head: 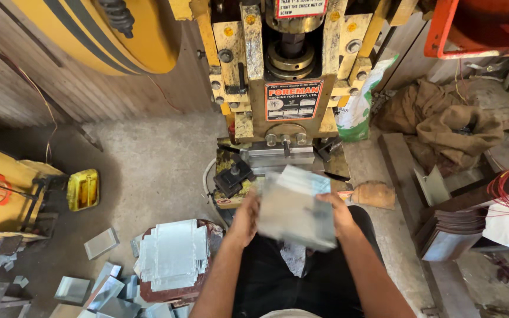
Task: The person operates a hydraulic press machine to process rectangular metal sheets. They pick up a sheet, place it into the press, activate the machine to press the sheet, and then remove the processed sheet to place it on a pile on the floor. This cycle is repeated multiple times.
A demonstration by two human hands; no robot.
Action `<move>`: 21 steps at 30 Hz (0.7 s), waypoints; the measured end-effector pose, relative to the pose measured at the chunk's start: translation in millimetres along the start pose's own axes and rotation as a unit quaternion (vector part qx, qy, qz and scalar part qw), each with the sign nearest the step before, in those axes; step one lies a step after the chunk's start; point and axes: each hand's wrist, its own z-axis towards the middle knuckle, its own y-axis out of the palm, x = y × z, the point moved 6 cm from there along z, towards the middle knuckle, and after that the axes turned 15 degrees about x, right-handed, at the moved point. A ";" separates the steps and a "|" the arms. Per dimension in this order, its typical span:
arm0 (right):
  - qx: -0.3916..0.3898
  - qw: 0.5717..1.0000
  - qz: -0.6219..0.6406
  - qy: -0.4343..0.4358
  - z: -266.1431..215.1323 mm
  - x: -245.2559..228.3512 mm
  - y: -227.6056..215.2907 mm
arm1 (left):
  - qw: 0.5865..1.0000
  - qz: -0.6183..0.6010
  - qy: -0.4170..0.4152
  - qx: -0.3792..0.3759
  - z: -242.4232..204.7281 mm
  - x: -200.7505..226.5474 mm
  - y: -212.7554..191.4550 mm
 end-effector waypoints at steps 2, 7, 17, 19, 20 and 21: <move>0.019 0.998 0.005 -0.062 -4.8 -7.6 14.7 | 0.995 -0.094 0.023 -0.028 -8.9 19.4 4.8; 0.033 0.993 0.039 -0.106 -39.3 0.3 54.5 | 0.993 -0.012 0.113 0.014 -17.0 23.3 21.9; 0.038 0.991 -0.001 -0.127 9.9 12.1 53.5 | 0.945 0.078 0.297 0.117 79.1 -10.0 -28.5; 0.048 0.991 -0.035 -0.119 9.7 10.9 52.1 | 0.943 0.069 0.307 0.108 78.2 -5.2 -28.2; 0.055 0.991 -0.054 -0.112 8.5 11.0 51.1 | 0.943 0.065 0.309 0.104 75.5 -4.2 -27.9; 0.047 0.990 -0.051 -0.124 9.9 8.2 54.0 | 0.943 0.064 0.308 0.107 75.0 -1.9 -27.6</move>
